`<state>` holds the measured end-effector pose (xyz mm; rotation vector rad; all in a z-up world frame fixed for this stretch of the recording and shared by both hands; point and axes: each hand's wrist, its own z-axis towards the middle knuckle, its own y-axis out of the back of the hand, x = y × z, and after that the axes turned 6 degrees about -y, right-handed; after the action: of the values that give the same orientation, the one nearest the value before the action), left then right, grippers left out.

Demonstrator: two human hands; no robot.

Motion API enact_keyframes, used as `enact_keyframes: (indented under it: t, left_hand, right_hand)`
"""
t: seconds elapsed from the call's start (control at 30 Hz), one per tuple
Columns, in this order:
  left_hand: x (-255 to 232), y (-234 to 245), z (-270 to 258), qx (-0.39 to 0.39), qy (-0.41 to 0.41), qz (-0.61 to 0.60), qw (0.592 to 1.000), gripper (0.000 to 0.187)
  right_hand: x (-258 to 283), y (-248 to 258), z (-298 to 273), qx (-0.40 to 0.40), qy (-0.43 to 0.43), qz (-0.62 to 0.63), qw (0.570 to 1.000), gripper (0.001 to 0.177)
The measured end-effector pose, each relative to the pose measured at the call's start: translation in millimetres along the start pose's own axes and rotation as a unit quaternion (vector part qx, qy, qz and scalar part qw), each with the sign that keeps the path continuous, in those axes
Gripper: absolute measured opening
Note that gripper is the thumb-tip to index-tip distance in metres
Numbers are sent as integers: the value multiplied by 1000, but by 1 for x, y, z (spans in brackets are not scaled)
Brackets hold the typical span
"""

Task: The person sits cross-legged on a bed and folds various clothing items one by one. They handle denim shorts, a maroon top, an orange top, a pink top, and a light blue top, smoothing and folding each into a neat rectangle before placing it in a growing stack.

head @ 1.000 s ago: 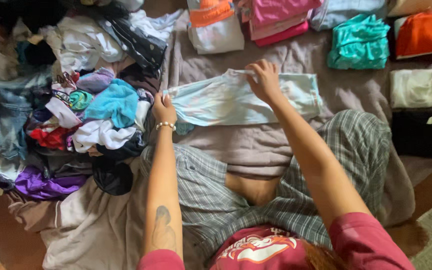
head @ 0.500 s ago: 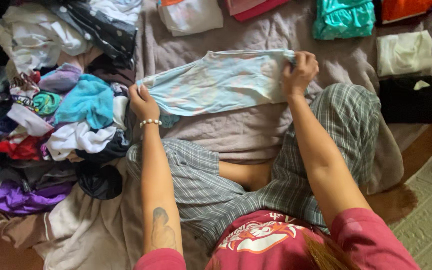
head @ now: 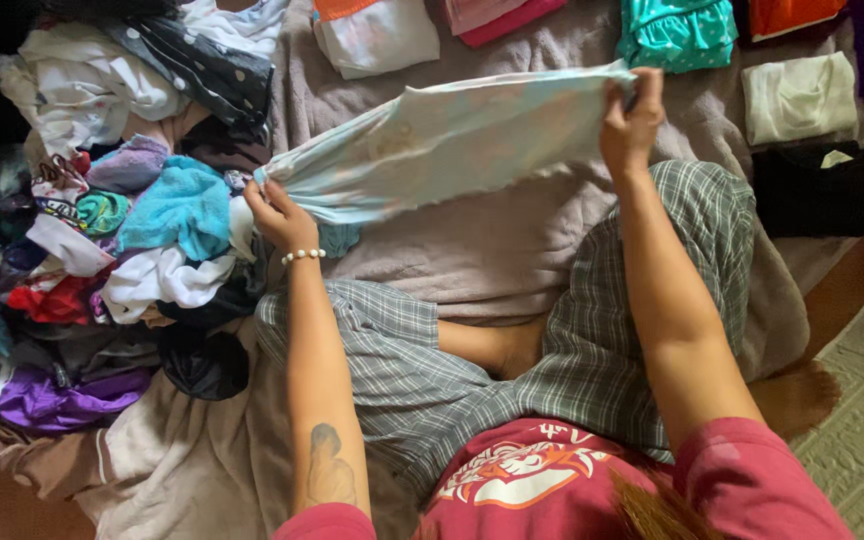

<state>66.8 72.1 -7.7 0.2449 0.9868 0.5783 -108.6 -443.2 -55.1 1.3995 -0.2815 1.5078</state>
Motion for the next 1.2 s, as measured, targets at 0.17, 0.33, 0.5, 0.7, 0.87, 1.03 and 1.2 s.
enact_keyframes:
  t: [0.17, 0.33, 0.5, 0.7, 0.87, 1.03, 1.2]
  left_hand:
    - [-20, 14, -3, -21, 34, -43, 998, 27]
    - [-11, 2, -4, 95, 108, -28, 989, 26]
    - [11, -13, -13, 231, 46, -4, 972, 59]
    - [24, -3, -22, 263, 91, -78, 957, 74]
    - [15, -5, -15, 249, 82, -115, 958, 74]
    - [-11, 8, -8, 278, 198, -232, 911, 78]
    - [-51, 21, -2, 408, 371, -85, 830, 101]
  right_hand:
    - [40, 35, 23, -2, 88, 28, 996, 9]
    - [33, 39, 39, 34, 111, -9, 993, 20]
    - [-20, 4, 20, 65, 13, -142, 988, 54]
    - [-68, 2, 5, 82, -71, -262, 959, 67]
    - [-80, 6, 17, 182, -153, -226, 945, 53]
    - [-84, 24, 25, 186, -221, -74, 954, 49]
    - [-85, 47, 33, 231, -200, -240, 921, 56]
